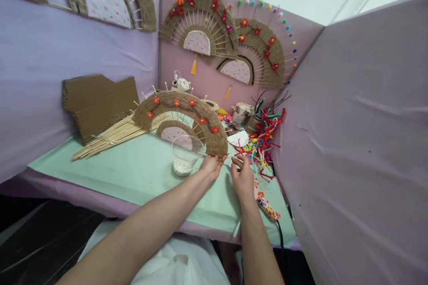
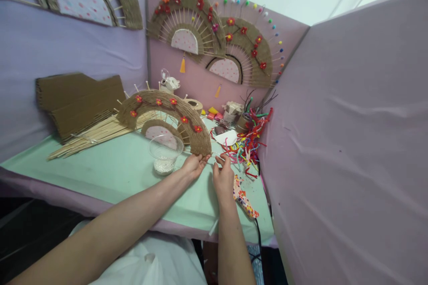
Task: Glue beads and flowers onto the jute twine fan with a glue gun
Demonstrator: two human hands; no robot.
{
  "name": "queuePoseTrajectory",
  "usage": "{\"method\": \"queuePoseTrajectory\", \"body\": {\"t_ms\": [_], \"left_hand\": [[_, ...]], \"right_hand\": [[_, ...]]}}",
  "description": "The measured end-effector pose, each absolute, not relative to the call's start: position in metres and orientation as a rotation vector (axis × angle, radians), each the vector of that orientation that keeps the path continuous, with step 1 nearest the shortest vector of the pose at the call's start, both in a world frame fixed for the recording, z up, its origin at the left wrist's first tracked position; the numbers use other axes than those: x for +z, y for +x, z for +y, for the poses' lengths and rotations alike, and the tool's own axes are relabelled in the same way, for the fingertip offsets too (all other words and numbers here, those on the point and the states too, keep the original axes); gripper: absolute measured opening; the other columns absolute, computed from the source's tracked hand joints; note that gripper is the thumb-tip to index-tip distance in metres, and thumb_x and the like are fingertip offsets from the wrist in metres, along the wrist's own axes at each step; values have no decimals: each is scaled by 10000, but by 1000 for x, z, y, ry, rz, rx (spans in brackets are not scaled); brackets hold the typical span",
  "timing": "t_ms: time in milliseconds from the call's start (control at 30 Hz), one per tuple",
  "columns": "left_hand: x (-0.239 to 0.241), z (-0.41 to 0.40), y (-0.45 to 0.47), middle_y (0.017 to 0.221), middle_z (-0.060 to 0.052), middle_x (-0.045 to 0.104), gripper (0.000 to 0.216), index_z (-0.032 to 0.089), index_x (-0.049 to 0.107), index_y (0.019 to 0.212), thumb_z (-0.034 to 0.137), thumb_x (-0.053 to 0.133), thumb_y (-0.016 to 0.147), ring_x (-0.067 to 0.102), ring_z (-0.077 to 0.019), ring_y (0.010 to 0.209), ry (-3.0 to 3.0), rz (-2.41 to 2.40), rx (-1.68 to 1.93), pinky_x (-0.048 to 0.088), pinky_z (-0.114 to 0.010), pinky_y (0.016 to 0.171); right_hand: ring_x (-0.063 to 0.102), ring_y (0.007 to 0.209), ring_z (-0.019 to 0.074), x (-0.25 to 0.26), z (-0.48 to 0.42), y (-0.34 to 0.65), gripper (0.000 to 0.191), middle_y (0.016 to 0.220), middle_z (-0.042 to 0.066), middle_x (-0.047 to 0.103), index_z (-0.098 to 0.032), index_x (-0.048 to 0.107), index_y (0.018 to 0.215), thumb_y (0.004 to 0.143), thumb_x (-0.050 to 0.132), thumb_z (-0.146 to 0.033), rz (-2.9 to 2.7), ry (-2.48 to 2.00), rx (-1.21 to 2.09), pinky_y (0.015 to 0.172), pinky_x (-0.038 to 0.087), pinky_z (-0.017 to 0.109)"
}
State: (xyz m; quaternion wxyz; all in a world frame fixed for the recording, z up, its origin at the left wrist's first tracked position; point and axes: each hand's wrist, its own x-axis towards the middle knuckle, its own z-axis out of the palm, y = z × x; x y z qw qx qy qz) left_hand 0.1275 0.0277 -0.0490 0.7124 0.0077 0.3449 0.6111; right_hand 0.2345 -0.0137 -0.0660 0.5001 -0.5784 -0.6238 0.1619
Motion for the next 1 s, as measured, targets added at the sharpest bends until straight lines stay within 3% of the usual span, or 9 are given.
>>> {"method": "queuePoseTrajectory", "body": {"t_ms": [167, 800, 1000], "left_hand": [[-47, 27, 127, 755, -71, 589, 241, 112, 551, 856, -41, 365, 865, 596, -107, 658, 21, 766, 1345, 525, -208, 631], [-58, 33, 130, 756, -79, 600, 231, 103, 543, 870, -42, 364, 862, 611, -111, 645, 25, 759, 1369, 529, -212, 627], [-55, 31, 129, 784, -71, 604, 222, 122, 527, 867, -32, 368, 873, 629, -106, 677, 2, 758, 1363, 536, -200, 636]], "right_hand": [[628, 1042, 248, -67, -13, 233, 311, 1120, 146, 662, -203, 489, 1118, 811, 489, -257, -1493, -1384, 369, 787, 505, 396], [670, 923, 255, -65, -14, 233, 309, 1054, 138, 693, -202, 484, 1113, 811, 493, -268, -1503, -1384, 376, 769, 507, 406], [606, 1065, 250, -65, -13, 233, 289, 1155, 147, 631, -204, 476, 1090, 806, 489, -255, -1485, -1348, 357, 821, 486, 403]]}}
